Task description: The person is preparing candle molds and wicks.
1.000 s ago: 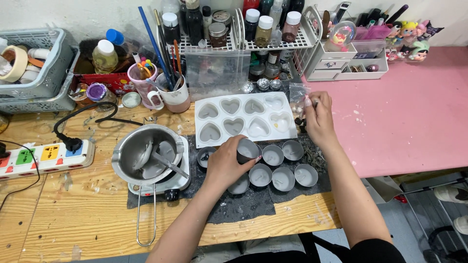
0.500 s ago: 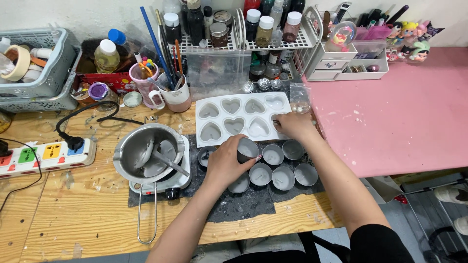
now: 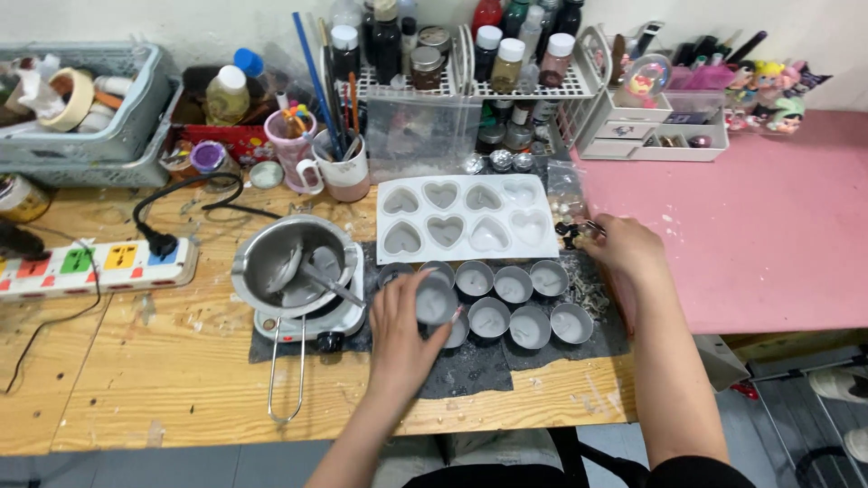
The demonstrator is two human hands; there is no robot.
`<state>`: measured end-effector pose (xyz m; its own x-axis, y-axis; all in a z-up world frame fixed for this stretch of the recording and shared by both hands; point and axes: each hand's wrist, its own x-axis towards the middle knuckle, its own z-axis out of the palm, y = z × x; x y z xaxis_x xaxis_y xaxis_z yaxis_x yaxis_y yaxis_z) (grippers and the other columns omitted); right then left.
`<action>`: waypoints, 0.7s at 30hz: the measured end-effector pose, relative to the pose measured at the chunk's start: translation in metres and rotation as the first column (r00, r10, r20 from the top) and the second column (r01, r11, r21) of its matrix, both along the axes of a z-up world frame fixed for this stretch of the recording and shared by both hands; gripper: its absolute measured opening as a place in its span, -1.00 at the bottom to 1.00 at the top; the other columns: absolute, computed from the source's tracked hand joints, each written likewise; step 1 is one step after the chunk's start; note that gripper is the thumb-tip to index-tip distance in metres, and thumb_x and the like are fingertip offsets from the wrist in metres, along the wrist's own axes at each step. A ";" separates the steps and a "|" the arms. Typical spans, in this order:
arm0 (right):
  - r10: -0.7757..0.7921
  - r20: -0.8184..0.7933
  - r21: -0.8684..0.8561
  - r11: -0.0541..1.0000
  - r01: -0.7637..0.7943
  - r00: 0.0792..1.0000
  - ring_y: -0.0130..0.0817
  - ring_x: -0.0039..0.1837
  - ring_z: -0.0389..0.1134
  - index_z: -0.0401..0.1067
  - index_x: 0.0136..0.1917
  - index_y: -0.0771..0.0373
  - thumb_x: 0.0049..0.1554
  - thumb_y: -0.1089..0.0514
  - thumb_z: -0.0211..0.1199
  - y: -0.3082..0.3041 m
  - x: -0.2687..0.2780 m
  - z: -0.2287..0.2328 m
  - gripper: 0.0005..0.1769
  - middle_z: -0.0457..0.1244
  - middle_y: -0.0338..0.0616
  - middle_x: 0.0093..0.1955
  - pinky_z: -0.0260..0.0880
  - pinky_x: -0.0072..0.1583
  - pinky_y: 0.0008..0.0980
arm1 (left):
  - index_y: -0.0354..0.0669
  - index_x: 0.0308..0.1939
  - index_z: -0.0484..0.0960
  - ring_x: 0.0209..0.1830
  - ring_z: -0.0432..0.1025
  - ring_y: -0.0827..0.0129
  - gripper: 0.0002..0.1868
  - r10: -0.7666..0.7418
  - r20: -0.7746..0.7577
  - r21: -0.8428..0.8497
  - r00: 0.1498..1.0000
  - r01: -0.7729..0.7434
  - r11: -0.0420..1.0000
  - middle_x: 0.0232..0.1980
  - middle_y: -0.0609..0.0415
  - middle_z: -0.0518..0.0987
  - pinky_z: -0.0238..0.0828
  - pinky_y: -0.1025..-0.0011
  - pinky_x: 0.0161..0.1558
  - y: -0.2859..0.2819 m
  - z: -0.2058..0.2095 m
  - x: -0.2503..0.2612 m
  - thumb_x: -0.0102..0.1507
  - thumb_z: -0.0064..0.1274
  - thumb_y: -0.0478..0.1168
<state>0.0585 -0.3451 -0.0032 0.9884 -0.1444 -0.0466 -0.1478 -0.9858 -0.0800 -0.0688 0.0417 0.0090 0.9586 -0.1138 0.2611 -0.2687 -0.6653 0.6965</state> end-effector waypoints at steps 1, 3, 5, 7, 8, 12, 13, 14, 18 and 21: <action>0.011 -0.003 -0.001 1.000 -0.011 1.000 -0.03 0.10 0.46 0.48 0.29 -0.01 0.03 -0.17 0.37 0.000 -0.003 -0.008 -0.43 0.43 -0.05 0.04 0.46 0.10 -0.01 | -0.05 0.41 0.29 0.42 0.13 -0.02 -0.11 0.011 -0.003 -0.001 1.000 -0.011 1.000 0.34 -0.12 0.31 0.02 0.01 0.40 0.001 -0.009 -0.011 0.05 0.37 -0.15; -0.054 0.070 -0.047 0.997 0.057 0.996 0.01 0.09 0.45 0.48 0.26 0.02 0.01 -0.16 0.40 -0.001 -0.007 -0.022 -0.42 0.41 0.00 0.03 0.45 0.06 0.02 | -0.18 0.45 0.17 0.40 0.13 -0.02 -0.10 0.130 0.049 0.028 0.990 -0.131 0.991 0.34 -0.15 0.29 -0.10 0.00 0.40 0.003 -0.024 -0.033 0.11 0.30 -0.15; -0.056 0.121 -0.040 0.997 0.061 0.991 0.03 0.08 0.45 0.47 0.24 0.07 0.03 -0.16 0.41 0.001 -0.009 -0.029 -0.44 0.41 0.02 0.02 0.45 0.04 0.03 | -0.25 0.47 0.11 0.42 0.10 -0.03 -0.09 0.141 0.105 0.063 0.984 -0.148 0.987 0.37 -0.18 0.26 -0.16 -0.04 0.40 0.003 -0.043 -0.042 0.14 0.25 -0.15; -0.061 0.169 -0.031 0.997 0.067 0.984 0.05 0.07 0.45 0.46 0.21 0.12 0.04 -0.15 0.42 0.012 -0.015 -0.026 -0.45 0.41 0.04 0.01 0.44 0.03 0.04 | -0.32 0.49 0.05 0.44 0.07 -0.05 -0.08 0.148 0.158 0.101 0.976 -0.165 0.981 0.41 -0.21 0.24 -0.21 -0.07 0.40 0.003 -0.057 -0.048 0.18 0.21 -0.14; -0.040 0.228 0.015 0.999 0.038 0.973 0.03 0.03 0.45 0.46 0.19 0.17 0.06 -0.14 0.43 0.021 -0.018 -0.017 -0.47 0.41 0.03 -0.03 0.43 0.01 0.01 | -0.32 0.50 0.01 0.45 0.05 -0.06 -0.08 0.163 0.153 0.128 0.975 -0.183 0.975 0.43 -0.22 0.20 -0.24 -0.09 0.40 0.003 -0.062 -0.047 0.20 0.18 -0.11; 0.072 0.322 0.217 0.965 -0.147 0.944 -0.12 -0.17 0.36 0.51 0.14 0.14 0.12 -0.08 0.41 0.083 -0.044 0.031 -0.60 0.34 -0.04 -0.22 0.35 -0.12 -0.10 | -0.25 0.56 0.02 0.49 0.01 0.00 -0.10 0.184 0.169 0.262 0.968 -0.224 0.939 0.54 -0.13 0.13 -0.29 -0.11 0.37 0.004 -0.064 -0.042 0.23 0.10 -0.11; 0.074 0.322 0.218 0.964 -0.150 0.944 -0.12 -0.17 0.36 0.51 0.14 0.14 0.12 -0.08 0.41 0.101 -0.051 0.035 -0.60 0.34 -0.04 -0.22 0.35 -0.12 -0.10 | -0.25 0.56 0.02 0.49 0.01 0.00 -0.10 0.187 0.169 0.263 0.968 -0.227 0.938 0.54 -0.13 0.13 -0.29 -0.11 0.37 0.003 -0.070 -0.043 0.23 0.10 -0.11; 0.189 0.275 0.393 0.873 -0.290 0.943 -0.25 -0.24 0.24 0.54 0.13 0.10 0.10 -0.04 0.41 0.120 -0.056 0.040 -0.64 0.24 -0.07 -0.30 0.28 -0.18 -0.19 | -0.21 0.55 0.05 0.51 0.01 0.04 -0.16 0.194 0.188 0.306 0.963 -0.245 0.920 0.55 -0.08 0.13 -0.28 -0.11 0.38 0.003 -0.075 -0.042 0.25 0.06 -0.10; 0.613 0.308 0.463 0.571 -0.677 0.728 -0.33 -0.25 0.33 0.56 0.14 0.05 0.08 0.01 0.35 0.191 -0.070 0.048 -0.66 0.37 -0.21 -0.16 0.36 -0.20 -0.29 | -0.19 0.53 0.12 0.56 0.02 0.18 -0.28 0.203 0.221 0.279 0.954 -0.261 0.924 0.57 0.00 0.13 -0.25 -0.09 0.42 0.002 -0.081 -0.047 0.34 -0.04 -0.07; 0.731 0.315 0.254 0.550 -0.795 0.606 -0.16 -0.12 0.41 0.54 0.09 0.10 0.08 0.00 0.35 0.228 -0.059 0.032 -0.68 0.39 -0.13 -0.10 0.40 -0.13 -0.18 | -0.22 0.53 0.10 0.58 0.02 0.28 -0.28 0.180 0.224 0.378 0.958 -0.255 0.890 0.59 -0.01 0.11 -0.32 -0.16 0.43 0.002 -0.077 -0.050 0.32 -0.08 -0.11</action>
